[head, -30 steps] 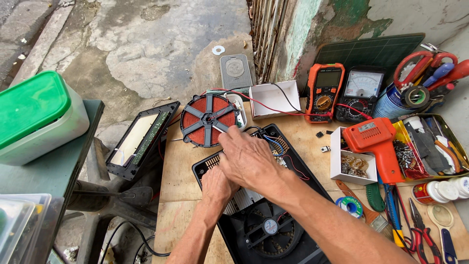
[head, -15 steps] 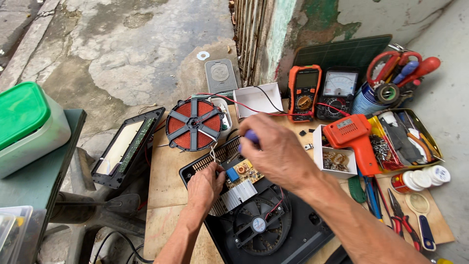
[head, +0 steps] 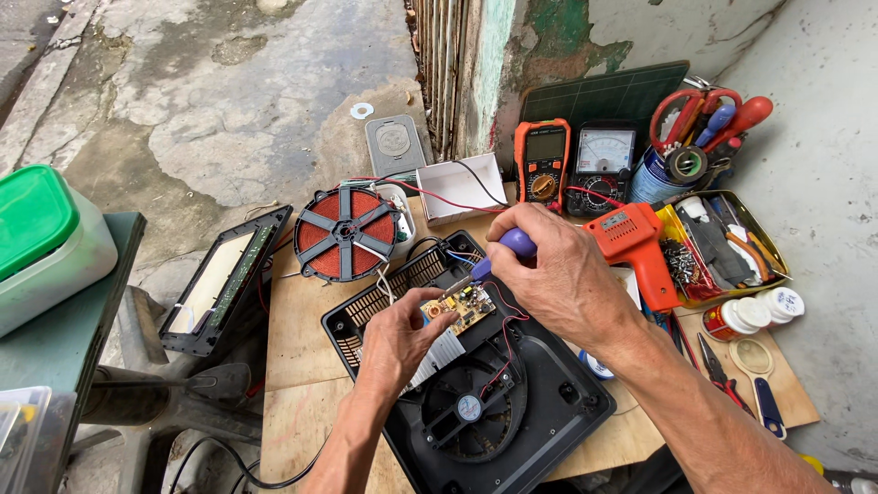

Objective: The person uses a screwdriver to remove screws from a circuit board attached to a heatsink inside a black plastic casing. They then lift the board and heatsink assembly out of the casing to inspect it.

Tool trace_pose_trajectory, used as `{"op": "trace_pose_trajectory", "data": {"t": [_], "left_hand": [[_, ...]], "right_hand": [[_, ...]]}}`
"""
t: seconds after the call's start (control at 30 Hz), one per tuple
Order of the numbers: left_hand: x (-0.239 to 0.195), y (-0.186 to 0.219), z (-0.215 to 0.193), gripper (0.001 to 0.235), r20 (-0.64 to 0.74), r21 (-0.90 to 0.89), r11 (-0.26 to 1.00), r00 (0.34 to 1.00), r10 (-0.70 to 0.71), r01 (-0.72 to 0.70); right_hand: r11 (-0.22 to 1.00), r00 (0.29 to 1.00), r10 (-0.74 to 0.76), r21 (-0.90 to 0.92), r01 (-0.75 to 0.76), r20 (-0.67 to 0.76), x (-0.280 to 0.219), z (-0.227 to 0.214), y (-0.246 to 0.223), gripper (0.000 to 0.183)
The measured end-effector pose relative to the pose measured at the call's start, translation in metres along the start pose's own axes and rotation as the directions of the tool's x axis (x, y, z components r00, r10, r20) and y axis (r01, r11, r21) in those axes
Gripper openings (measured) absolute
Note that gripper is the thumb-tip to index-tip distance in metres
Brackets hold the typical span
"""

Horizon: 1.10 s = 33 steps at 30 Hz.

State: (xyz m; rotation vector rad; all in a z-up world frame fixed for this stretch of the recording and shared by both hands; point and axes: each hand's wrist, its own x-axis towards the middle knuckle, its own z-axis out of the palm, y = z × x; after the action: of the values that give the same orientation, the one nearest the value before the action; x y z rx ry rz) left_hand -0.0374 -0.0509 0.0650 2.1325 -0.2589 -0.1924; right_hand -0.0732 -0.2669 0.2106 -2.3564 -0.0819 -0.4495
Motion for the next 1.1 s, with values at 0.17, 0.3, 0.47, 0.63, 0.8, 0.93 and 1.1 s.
{"op": "trace_pose_trajectory", "data": {"t": [0.17,0.3,0.47,0.63,0.8,0.93,1.1], "left_hand": [[-0.006,0.008,0.007,0.021,-0.132,-0.008,0.995,0.986,0.1,-0.102],[-0.007,0.006,0.007,0.013,-0.203,0.203,0.926,0.911,0.358,-0.319],[0.0,0.016,0.022,0.017,-0.226,0.274,0.87,0.852,0.472,-0.409],[0.008,0.021,0.033,0.014,-0.218,0.453,0.754,0.762,0.61,-0.475],[0.011,0.027,0.034,0.02,-0.13,0.356,0.903,0.945,0.301,-0.239],[0.008,0.014,0.032,0.034,-0.033,-0.317,0.883,0.927,-0.375,0.346],[0.016,-0.013,0.062,0.048,0.193,-0.936,0.137,0.8,-0.569,0.324]], "right_hand": [[1.0,1.0,0.003,0.013,-0.003,-0.007,-0.003,-0.003,-0.003,0.004],[1.0,0.999,-0.007,0.026,0.008,-0.046,-0.008,-0.012,-0.003,0.002],[0.998,0.985,0.057,0.032,-0.052,-0.165,-0.02,-0.026,-0.003,0.01],[0.964,0.932,0.261,0.111,-0.24,-0.252,-0.026,-0.047,0.005,0.016],[0.911,0.846,0.347,0.361,-0.2,-0.406,-0.029,-0.086,0.021,0.016],[0.809,0.801,0.437,0.568,-0.152,-0.409,-0.036,-0.118,0.047,0.015],[0.602,0.734,0.611,0.776,-0.188,-0.296,-0.026,-0.107,0.103,0.02]]}}
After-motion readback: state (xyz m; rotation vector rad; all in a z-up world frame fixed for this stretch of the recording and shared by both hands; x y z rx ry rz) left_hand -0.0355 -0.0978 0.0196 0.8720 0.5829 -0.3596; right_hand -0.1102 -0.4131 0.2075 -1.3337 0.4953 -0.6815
